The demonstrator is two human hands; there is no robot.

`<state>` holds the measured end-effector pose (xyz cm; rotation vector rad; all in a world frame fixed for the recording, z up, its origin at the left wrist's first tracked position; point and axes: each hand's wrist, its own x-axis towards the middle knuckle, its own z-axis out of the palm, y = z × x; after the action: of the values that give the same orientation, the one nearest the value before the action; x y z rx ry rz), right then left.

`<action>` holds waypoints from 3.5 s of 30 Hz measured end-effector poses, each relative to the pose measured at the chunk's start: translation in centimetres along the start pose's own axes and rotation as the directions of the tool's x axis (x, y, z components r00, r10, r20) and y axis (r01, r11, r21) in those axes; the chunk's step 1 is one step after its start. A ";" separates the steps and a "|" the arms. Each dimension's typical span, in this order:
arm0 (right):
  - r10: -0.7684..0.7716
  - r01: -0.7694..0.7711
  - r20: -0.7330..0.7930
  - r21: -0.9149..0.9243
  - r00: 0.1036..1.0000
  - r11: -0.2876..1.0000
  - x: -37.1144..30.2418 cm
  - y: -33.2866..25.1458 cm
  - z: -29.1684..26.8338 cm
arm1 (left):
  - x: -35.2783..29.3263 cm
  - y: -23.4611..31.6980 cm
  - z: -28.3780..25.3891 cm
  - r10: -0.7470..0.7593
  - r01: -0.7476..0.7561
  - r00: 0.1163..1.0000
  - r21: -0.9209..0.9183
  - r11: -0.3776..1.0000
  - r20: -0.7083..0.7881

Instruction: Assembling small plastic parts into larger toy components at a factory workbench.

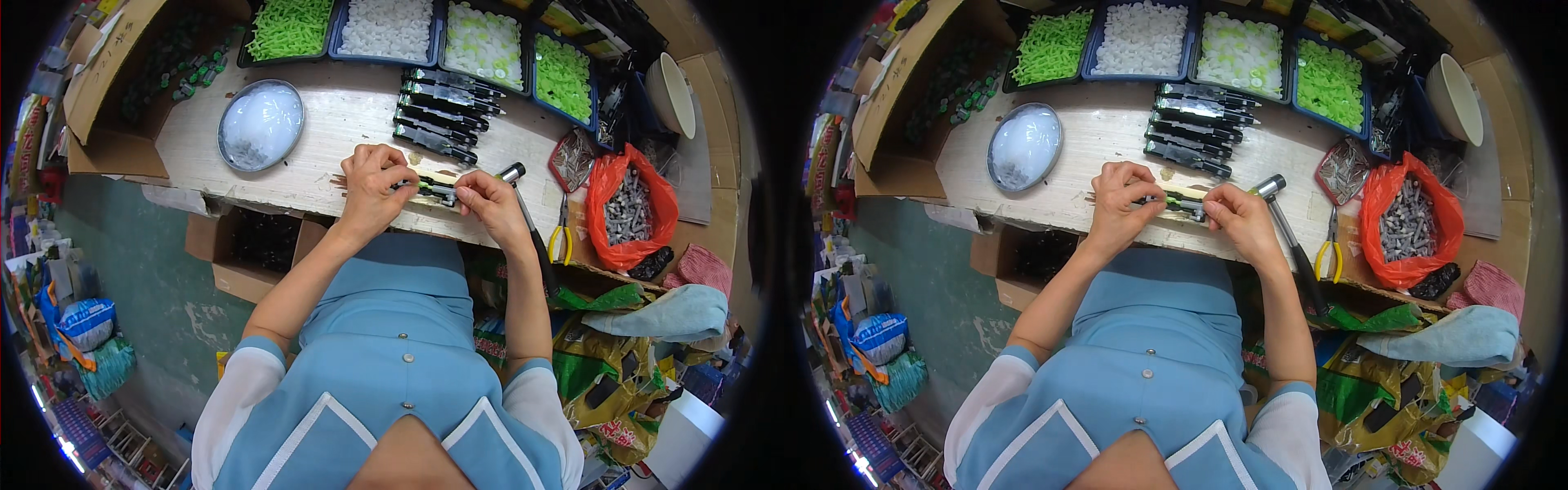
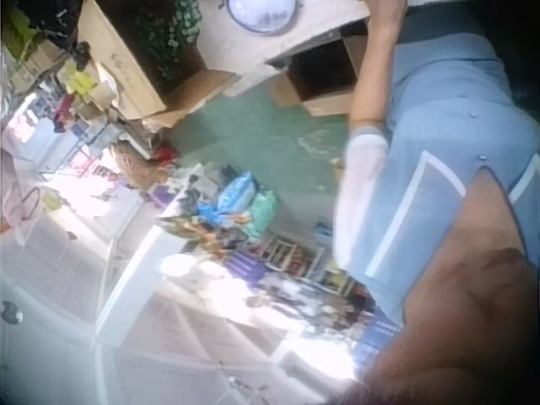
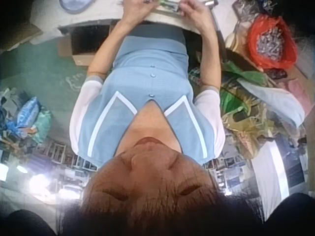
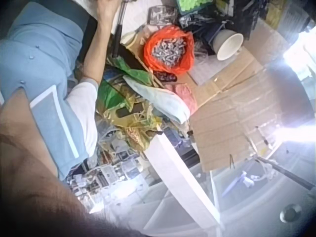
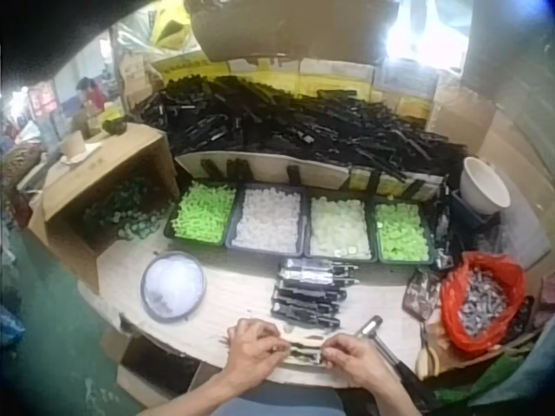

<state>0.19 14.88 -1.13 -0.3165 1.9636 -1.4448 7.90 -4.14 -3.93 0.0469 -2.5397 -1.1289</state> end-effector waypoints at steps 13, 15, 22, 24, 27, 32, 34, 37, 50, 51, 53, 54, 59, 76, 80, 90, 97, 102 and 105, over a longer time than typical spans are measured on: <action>0.036 -0.038 0.023 0.071 0.999 0.997 0.4 0.7 -0.4 | -0.1 0.0 0.1 0.010 -0.010 1.000 -0.004 1.000 -0.029; 0.051 -0.052 0.008 0.058 0.999 0.997 0.4 0.6 -0.3 | -0.1 0.0 0.1 0.019 -0.019 0.999 -0.001 1.000 -0.031; 0.061 -0.060 -0.030 0.042 0.998 0.997 0.5 0.9 -0.1 | -0.2 -0.1 0.1 0.033 -0.033 0.999 -0.006 0.999 -0.038; 0.072 -0.071 -0.040 0.024 0.997 0.997 0.3 0.5 -0.1 | -0.2 -0.1 0.1 0.035 -0.035 0.999 -0.010 0.999 -0.039; 0.067 -0.067 -0.051 0.005 0.996 0.998 0.4 0.8 -0.2 | -0.3 -0.1 0.1 0.057 -0.057 0.998 -0.002 0.998 -0.041; 0.029 -0.032 -0.067 -0.043 0.997 0.999 0.5 1.2 -0.1 | -0.3 0.0 0.2 0.041 -0.041 0.997 0.000 0.999 -0.066; 0.024 -0.029 -0.095 -0.048 0.995 0.998 0.4 1.0 0.0 | -0.3 0.1 0.2 0.060 -0.059 0.996 0.016 0.998 -0.063; 0.021 -0.025 -0.102 -0.039 0.995 0.999 0.3 0.9 0.0 | -0.3 0.1 0.2 0.098 -0.096 0.993 0.040 0.995 -0.066; -0.037 0.024 -0.102 -0.122 0.994 0.992 0.4 0.8 0.2 | -0.4 0.0 0.4 0.137 -0.134 0.987 0.044 0.990 -0.077; -0.038 0.022 -0.107 -0.150 0.993 0.988 0.5 1.0 0.2 | -0.4 -0.1 0.4 0.139 -0.136 0.987 0.041 0.990 -0.075; -0.042 0.021 -0.117 -0.180 0.992 0.983 0.6 1.1 0.2 | -0.3 -0.2 0.4 0.135 -0.132 0.988 0.051 0.990 -0.075; -0.072 0.043 -0.122 -0.222 0.990 0.974 0.6 1.2 0.3 | -0.3 -0.2 0.4 0.138 -0.135 0.988 0.048 0.990 -0.073; -0.040 0.002 -0.119 -0.301 0.992 0.954 0.5 1.0 -0.4 | 0.0 0.4 0.5 0.168 -0.164 0.983 0.055 0.985 -0.075; -0.619 -0.081 -0.597 -0.750 0.510 0.656 6.6 -1.7 -20.9 | 0.0 0.8 -0.1 0.123 -0.122 0.992 0.043 0.992 -0.029; -0.433 -0.511 -0.771 -0.635 0.466 0.580 8.9 -2.7 -26.1 | -0.1 1.0 0.0 0.104 -0.104 0.994 0.032 0.994 -0.017; -0.138 -0.190 -0.769 -0.321 0.624 0.928 8.3 -1.2 -29.0 | -0.1 1.0 0.1 0.085 -0.085 0.996 0.009 0.996 -0.041; -0.163 0.251 -0.499 0.114 0.851 0.961 4.5 -4.6 -20.8 | 0.0 0.6 0.0 0.104 -0.103 0.993 0.023 0.994 -0.049; -0.238 0.156 -0.598 -0.186 0.766 0.970 6.4 -5.1 -18.7 | -0.2 1.1 -0.4 0.106 -0.104 0.992 0.029 0.994 -0.071; -0.302 0.110 -0.626 -0.327 0.719 0.939 9.8 -3.9 -20.1 | -0.5 1.6 -1.1 0.105 -0.104 0.991 0.025 0.994 -0.087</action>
<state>-20.69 23.20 2.03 -0.1379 2.8094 -1.5732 8.93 -3.71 -2.23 -0.0300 -2.4452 -1.0381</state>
